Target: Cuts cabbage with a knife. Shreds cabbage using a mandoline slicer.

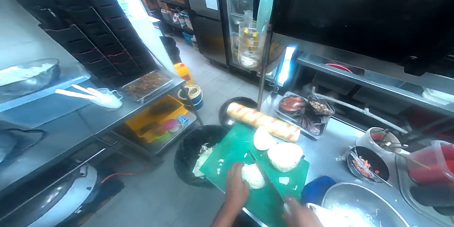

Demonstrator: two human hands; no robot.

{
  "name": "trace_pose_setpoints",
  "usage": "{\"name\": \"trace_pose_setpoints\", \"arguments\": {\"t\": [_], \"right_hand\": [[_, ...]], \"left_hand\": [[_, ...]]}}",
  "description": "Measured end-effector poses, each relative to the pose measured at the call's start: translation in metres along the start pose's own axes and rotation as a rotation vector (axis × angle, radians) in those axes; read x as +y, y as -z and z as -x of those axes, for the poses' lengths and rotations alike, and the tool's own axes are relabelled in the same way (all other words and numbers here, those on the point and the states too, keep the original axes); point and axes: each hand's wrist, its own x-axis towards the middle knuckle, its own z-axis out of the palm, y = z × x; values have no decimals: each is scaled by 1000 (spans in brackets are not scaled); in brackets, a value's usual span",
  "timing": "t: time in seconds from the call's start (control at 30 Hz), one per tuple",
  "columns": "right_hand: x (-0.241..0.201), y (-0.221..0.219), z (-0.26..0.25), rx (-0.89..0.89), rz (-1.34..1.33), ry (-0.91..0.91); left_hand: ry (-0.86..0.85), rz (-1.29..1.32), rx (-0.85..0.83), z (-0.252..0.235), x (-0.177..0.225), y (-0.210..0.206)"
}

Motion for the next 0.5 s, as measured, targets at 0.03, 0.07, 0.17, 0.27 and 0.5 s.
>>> {"name": "trace_pose_setpoints", "arguments": {"t": [0.03, 0.07, 0.17, 0.27, 0.5], "right_hand": [[0, -1, -1, 2, 0, -9], [-1, -2, -1, 8, -5, -16], [-1, -4, -1, 28, -36, -55], [-3, -2, 0, 40, -72, -90], [9, -3, 4, 113, -212, -55]], "left_hand": [[18, 7, 17, 4, 6, 0], [45, 5, 16, 10, 14, -1], [78, -121, 36, 23, 39, -17], [91, -230, 65, 17, 44, -46], [244, 332, -27, -6, 31, -9]]}}
